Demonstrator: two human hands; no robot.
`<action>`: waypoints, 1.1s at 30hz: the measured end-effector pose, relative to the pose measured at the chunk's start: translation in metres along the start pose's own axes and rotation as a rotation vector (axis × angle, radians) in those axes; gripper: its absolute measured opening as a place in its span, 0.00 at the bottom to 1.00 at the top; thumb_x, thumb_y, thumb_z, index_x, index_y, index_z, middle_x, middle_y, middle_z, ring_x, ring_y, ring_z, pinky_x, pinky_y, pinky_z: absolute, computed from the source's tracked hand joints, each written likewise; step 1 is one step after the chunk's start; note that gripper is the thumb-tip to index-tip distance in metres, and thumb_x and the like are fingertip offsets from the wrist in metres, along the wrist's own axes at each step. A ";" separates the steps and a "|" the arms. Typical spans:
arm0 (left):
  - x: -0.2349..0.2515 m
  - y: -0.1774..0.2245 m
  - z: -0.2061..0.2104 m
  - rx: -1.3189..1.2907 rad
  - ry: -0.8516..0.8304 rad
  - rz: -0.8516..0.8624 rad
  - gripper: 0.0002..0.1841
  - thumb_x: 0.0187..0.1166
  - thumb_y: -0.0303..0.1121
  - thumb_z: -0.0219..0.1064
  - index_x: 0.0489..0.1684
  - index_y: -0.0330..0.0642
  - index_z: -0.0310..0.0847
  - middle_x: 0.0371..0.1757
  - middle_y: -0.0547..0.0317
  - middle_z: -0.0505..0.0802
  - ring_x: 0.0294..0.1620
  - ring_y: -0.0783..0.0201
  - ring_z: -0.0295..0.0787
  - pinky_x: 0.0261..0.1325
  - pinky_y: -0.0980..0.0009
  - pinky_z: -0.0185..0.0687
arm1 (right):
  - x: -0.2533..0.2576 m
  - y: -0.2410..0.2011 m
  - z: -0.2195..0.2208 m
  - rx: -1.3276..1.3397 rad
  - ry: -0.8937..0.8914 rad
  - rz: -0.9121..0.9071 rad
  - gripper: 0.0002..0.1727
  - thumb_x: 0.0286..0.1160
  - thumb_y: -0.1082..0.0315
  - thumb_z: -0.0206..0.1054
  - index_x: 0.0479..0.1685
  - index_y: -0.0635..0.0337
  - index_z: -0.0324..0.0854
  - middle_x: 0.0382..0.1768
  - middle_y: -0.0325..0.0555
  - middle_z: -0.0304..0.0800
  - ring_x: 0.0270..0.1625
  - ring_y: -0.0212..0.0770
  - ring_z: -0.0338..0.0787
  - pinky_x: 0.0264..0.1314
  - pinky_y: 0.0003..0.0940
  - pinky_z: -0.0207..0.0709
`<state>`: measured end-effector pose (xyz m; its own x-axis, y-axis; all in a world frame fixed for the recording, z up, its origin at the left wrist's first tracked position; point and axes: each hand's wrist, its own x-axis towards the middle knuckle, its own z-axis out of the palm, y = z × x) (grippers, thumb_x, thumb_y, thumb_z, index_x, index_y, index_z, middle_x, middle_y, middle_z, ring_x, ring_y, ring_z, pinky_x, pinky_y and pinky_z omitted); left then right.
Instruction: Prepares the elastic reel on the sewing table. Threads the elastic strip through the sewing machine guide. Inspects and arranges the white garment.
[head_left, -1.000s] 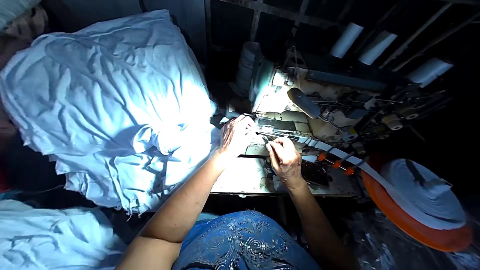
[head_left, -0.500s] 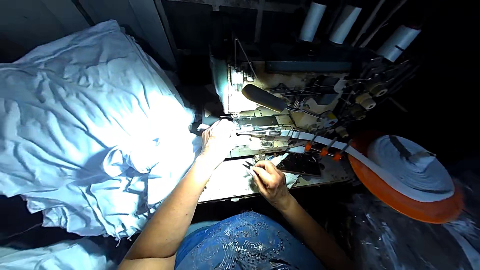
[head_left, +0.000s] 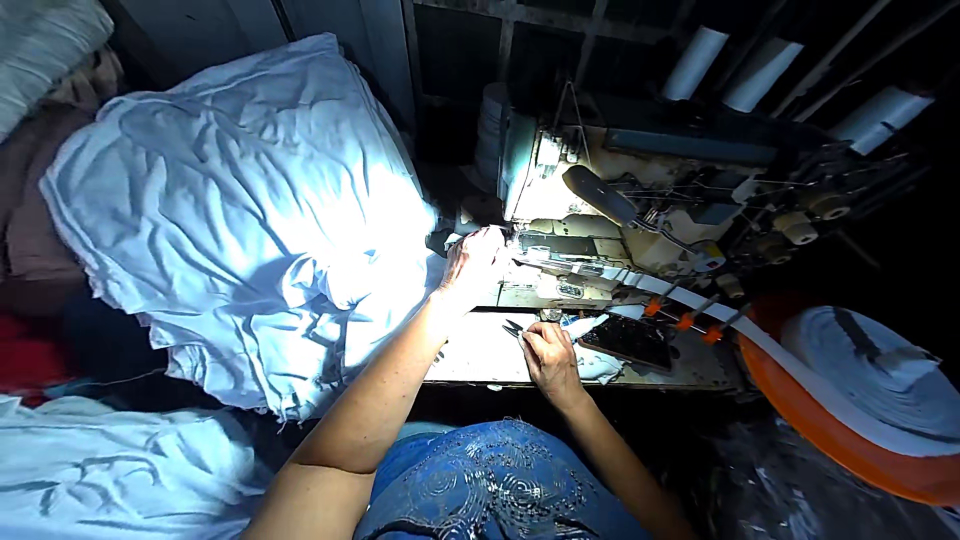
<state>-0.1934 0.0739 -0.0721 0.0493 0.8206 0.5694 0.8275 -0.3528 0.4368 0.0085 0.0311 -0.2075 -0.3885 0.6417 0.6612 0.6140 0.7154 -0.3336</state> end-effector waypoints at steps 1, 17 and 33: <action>0.001 -0.002 0.000 -0.013 0.000 -0.011 0.06 0.76 0.26 0.66 0.35 0.31 0.84 0.33 0.43 0.90 0.36 0.47 0.91 0.42 0.48 0.83 | 0.000 0.000 0.000 0.000 0.007 0.003 0.11 0.76 0.67 0.66 0.40 0.60 0.95 0.44 0.51 0.94 0.51 0.52 0.92 0.55 0.46 0.83; 0.008 0.005 -0.006 -0.084 -0.123 -0.154 0.13 0.76 0.35 0.71 0.52 0.36 0.86 0.41 0.45 0.94 0.45 0.46 0.93 0.51 0.41 0.83 | -0.002 0.002 0.001 0.024 0.010 0.039 0.13 0.76 0.62 0.68 0.40 0.61 0.94 0.45 0.51 0.94 0.53 0.51 0.92 0.58 0.44 0.83; 0.003 -0.004 -0.003 -0.062 -0.085 -0.069 0.05 0.74 0.30 0.71 0.33 0.39 0.83 0.29 0.50 0.87 0.31 0.51 0.87 0.33 0.49 0.78 | -0.001 -0.001 -0.001 0.025 -0.006 0.086 0.12 0.75 0.63 0.68 0.41 0.58 0.95 0.46 0.49 0.94 0.52 0.48 0.91 0.58 0.41 0.83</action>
<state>-0.1982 0.0763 -0.0707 0.0427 0.8784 0.4761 0.7944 -0.3189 0.5169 0.0090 0.0294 -0.2074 -0.3388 0.7029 0.6254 0.6283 0.6638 -0.4057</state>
